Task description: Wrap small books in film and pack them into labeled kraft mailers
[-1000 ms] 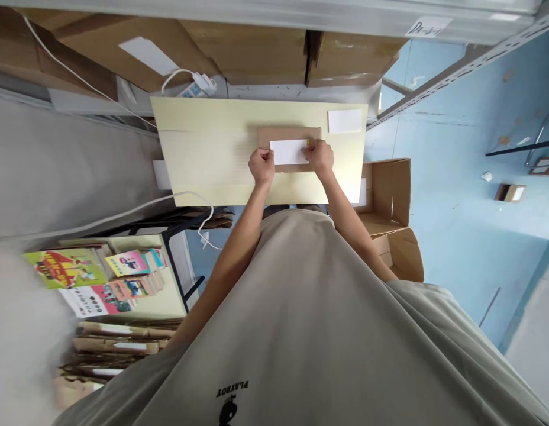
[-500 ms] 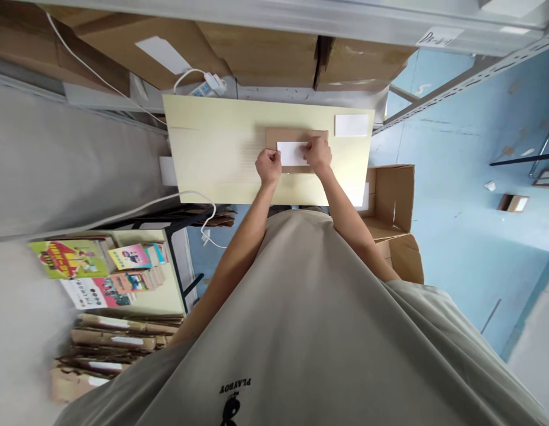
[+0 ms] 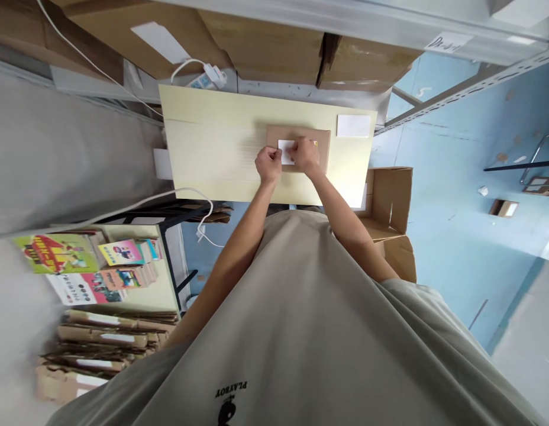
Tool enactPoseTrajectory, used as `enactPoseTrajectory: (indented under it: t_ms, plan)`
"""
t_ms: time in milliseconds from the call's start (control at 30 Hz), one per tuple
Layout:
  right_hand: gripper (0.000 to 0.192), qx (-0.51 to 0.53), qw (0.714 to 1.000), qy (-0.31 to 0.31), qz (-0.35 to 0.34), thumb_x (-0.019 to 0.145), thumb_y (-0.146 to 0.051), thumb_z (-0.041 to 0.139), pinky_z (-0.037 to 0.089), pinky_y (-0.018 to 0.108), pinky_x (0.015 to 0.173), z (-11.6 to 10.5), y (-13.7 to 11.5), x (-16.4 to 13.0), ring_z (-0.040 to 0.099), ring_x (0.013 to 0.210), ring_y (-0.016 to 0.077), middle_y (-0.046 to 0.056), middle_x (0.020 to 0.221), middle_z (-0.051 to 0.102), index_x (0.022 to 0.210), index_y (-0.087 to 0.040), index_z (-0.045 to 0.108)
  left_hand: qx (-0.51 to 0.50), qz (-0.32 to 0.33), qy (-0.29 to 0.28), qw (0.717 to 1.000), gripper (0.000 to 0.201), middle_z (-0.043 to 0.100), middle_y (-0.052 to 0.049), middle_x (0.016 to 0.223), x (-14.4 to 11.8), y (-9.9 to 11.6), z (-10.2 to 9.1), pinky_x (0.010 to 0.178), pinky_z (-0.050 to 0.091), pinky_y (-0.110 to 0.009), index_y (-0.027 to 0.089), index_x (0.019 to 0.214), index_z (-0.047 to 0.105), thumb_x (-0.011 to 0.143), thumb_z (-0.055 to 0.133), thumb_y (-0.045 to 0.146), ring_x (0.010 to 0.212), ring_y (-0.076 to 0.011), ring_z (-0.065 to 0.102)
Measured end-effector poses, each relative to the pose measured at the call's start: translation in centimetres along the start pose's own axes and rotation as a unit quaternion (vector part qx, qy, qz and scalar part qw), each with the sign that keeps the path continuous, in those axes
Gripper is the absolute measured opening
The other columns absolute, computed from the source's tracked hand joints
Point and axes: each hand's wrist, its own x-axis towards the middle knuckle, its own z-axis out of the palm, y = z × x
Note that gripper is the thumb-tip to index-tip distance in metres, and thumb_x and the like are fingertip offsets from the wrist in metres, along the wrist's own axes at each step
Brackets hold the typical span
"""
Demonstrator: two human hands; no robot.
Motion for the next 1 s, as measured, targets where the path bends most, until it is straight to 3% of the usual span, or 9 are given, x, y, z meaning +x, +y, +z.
enactPoseTrajectory:
  t_ms: [167, 333, 567, 700, 800, 1000]
  plan:
    - [0.016, -0.041, 0.997, -0.056, 0.015, 0.098, -0.033, 0.086, 0.064, 0.051, 0.106, -0.2, -0.2, -2.9, 0.079, 0.108, 0.0323, 0.014, 0.103, 0.083, 0.093, -0.023, 0.074, 0.012, -0.002, -0.004, 1.0, 0.023, 0.078, -0.005, 0.087, 0.3, -0.3, -0.1, 0.1, 0.058, -0.039, 0.026, 0.08, 0.065, 0.099, 0.078, 0.022, 0.095, -0.0258, 0.075]
    - [0.024, -0.008, 1.0, -0.012, 0.022, 0.111, -0.046, 0.072, 0.063, 0.046, 0.104, 0.2, -1.7, -1.0, 0.078, 0.106, 0.0283, 0.009, 0.104, 0.083, 0.1, -0.025, 0.076, 0.05, 0.022, -0.017, 0.998, 0.016, 0.082, -0.005, 0.093, 0.1, -0.3, -0.5, 0.102, 0.06, -0.038, 0.026, 0.086, 0.068, 0.1, 0.075, 0.025, 0.094, -0.0241, 0.076]
    - [0.029, 0.004, 0.999, -0.011, 0.03, 0.118, -0.045, 0.067, 0.059, 0.047, 0.111, 0.3, -3.9, 0.8, 0.073, 0.112, 0.0271, 0.011, 0.106, 0.082, 0.111, -0.019, 0.078, 0.069, 0.029, -0.041, 0.996, 0.019, 0.076, -0.004, 0.091, -0.7, 0.0, -0.9, 0.103, 0.059, -0.036, 0.025, 0.088, 0.066, 0.099, 0.073, 0.013, 0.103, -0.0249, 0.077]
    - [0.016, 0.023, 0.999, -0.013, 0.033, 0.113, -0.037, 0.075, 0.058, 0.05, 0.113, 0.4, -3.4, 0.6, 0.074, 0.12, 0.0311, 0.01, 0.109, 0.081, 0.11, -0.021, 0.078, 0.057, 0.01, -0.058, 0.997, 0.022, 0.074, -0.004, 0.093, -0.6, -0.4, -1.0, 0.106, 0.057, -0.036, 0.025, 0.091, 0.065, 0.094, 0.076, 0.007, 0.102, -0.0237, 0.075]
    - [0.008, -0.02, 0.999, -0.022, 0.031, 0.107, -0.029, 0.078, 0.058, 0.053, 0.114, 0.6, -2.8, -0.3, 0.074, 0.123, 0.0339, 0.012, 0.117, 0.081, 0.108, -0.021, 0.076, 0.042, -0.007, -0.079, 0.996, 0.027, 0.072, -0.001, 0.09, 0.2, -0.8, -1.2, 0.104, 0.058, -0.034, 0.025, 0.091, 0.064, 0.087, 0.079, 0.003, 0.097, -0.0215, 0.074]
    - [0.026, -0.042, 0.999, -0.025, 0.005, 0.1, -0.032, 0.084, 0.062, 0.058, 0.114, 2.2, -1.4, -2.3, 0.074, 0.125, 0.0355, 0.013, 0.121, 0.082, 0.12, -0.022, 0.072, 0.024, -0.042, -0.147, 0.988, 0.035, 0.062, 0.004, 0.079, 2.5, -2.2, -1.6, 0.09, 0.058, -0.033, 0.025, 0.091, 0.065, 0.072, 0.088, 0.006, 0.085, -0.0195, 0.069]
